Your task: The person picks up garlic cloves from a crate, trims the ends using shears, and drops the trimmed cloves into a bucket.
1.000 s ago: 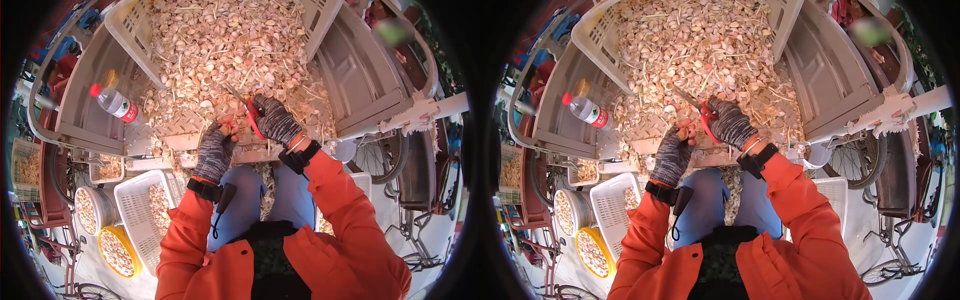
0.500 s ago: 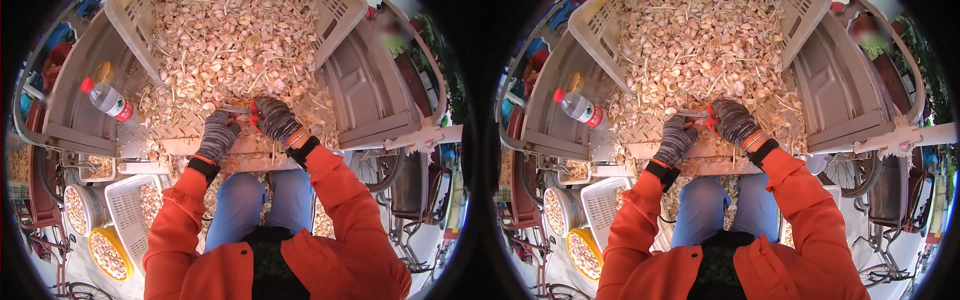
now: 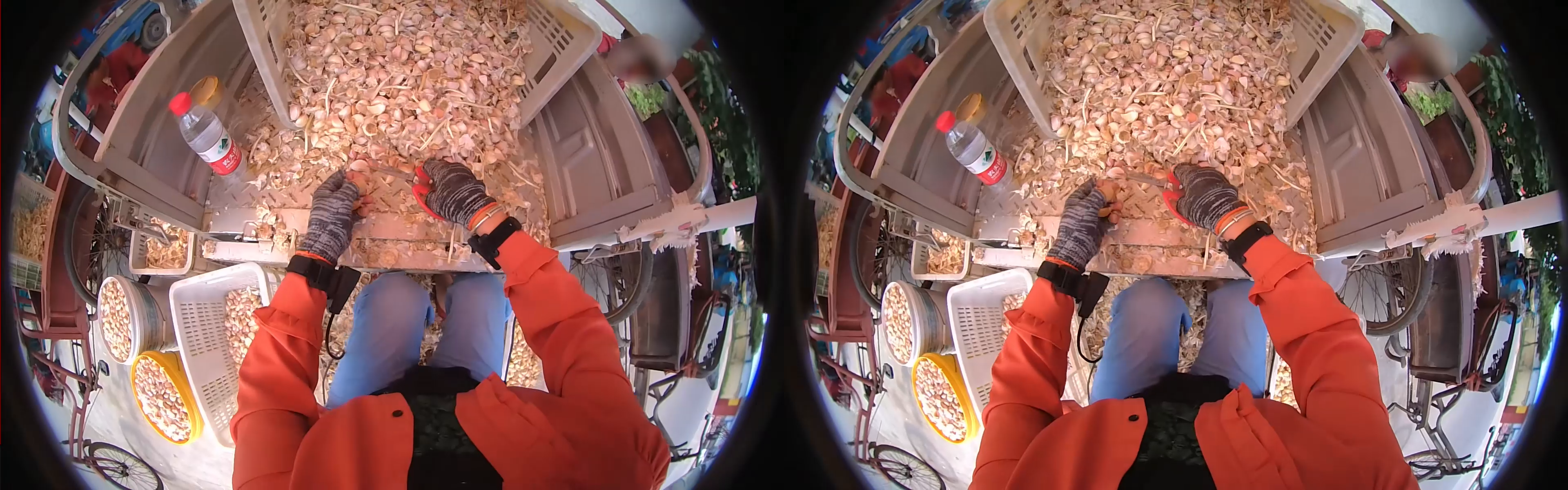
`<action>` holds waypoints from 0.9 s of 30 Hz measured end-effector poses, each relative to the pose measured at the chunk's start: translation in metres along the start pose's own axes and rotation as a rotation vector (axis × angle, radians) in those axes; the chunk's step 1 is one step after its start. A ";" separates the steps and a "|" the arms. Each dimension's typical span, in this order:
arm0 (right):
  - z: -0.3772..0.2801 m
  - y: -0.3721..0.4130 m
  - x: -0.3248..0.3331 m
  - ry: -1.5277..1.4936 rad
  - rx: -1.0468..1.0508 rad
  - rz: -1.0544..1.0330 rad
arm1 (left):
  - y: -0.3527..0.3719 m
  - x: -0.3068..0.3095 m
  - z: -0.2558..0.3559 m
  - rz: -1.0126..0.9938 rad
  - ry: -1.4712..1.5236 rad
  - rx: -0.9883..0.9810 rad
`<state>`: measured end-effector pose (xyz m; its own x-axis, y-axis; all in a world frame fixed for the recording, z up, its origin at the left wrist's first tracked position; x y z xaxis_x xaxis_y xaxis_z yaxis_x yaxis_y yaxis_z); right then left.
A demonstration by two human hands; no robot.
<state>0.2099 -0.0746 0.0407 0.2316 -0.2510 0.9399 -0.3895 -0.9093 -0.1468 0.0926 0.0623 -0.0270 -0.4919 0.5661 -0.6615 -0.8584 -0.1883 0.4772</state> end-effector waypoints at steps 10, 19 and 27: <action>0.028 0.029 0.050 -0.105 -0.218 0.292 | -0.040 -0.094 0.020 0.321 -1.913 -0.698; -0.003 0.007 0.044 -0.227 -0.130 0.409 | -0.023 -0.027 -0.020 0.074 -0.150 0.178; -0.004 -0.012 -0.006 -0.248 -0.007 0.150 | -0.015 -0.019 -0.038 -0.003 0.242 0.216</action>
<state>0.2098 -0.0606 0.0378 0.3811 -0.4571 0.8036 -0.4418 -0.8536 -0.2760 0.1095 0.0240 -0.0441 -0.5321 0.3542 -0.7691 -0.8219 0.0022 0.5697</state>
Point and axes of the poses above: each hand's wrist, its own y-axis away from the middle knuckle, its own x-axis out of the back of the hand, z = x × y, the point moved 10 cm from there along -y, towards the middle knuckle, and after that the axes turned 13 degrees about x, right-handed, at the moved point
